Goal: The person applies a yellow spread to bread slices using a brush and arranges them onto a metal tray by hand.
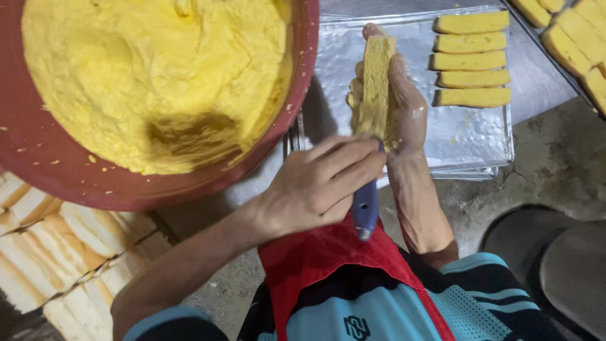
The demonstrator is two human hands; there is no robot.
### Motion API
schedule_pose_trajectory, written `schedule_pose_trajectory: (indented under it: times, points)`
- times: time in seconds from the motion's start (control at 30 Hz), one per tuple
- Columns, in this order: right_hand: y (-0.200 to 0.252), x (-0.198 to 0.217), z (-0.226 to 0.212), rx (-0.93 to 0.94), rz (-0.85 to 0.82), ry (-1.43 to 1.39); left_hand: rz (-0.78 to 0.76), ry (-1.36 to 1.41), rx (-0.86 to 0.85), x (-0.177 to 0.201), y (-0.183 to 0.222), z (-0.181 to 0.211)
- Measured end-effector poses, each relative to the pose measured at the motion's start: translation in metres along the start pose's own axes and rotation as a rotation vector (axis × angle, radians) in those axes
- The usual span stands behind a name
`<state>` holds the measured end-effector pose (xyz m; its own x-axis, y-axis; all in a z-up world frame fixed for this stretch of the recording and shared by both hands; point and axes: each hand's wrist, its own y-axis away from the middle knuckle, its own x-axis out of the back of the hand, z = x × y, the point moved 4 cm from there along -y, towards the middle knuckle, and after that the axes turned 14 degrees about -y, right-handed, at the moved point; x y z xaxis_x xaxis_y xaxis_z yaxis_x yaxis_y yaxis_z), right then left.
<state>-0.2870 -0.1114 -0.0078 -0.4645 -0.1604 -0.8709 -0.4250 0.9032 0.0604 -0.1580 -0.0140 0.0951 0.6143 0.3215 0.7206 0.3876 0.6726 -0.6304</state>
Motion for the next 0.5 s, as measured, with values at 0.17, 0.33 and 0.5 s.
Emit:
schedule_pose_trajectory:
  times: [0.17, 0.33, 0.5]
  points:
    - [0.0, 0.005, 0.01, -0.07, 0.022, -0.112, 0.149, 0.113, 0.042, -0.008, 0.005, -0.029]
    - [-0.018, 0.009, 0.007, 0.14, -0.031, -0.163, 0.061, -0.013, 0.006, 0.005, 0.021, 0.003]
    - [-0.007, -0.007, 0.014, -0.003, 0.201, -0.158, 0.168, 0.581, 0.949, -0.009, 0.033, -0.069]
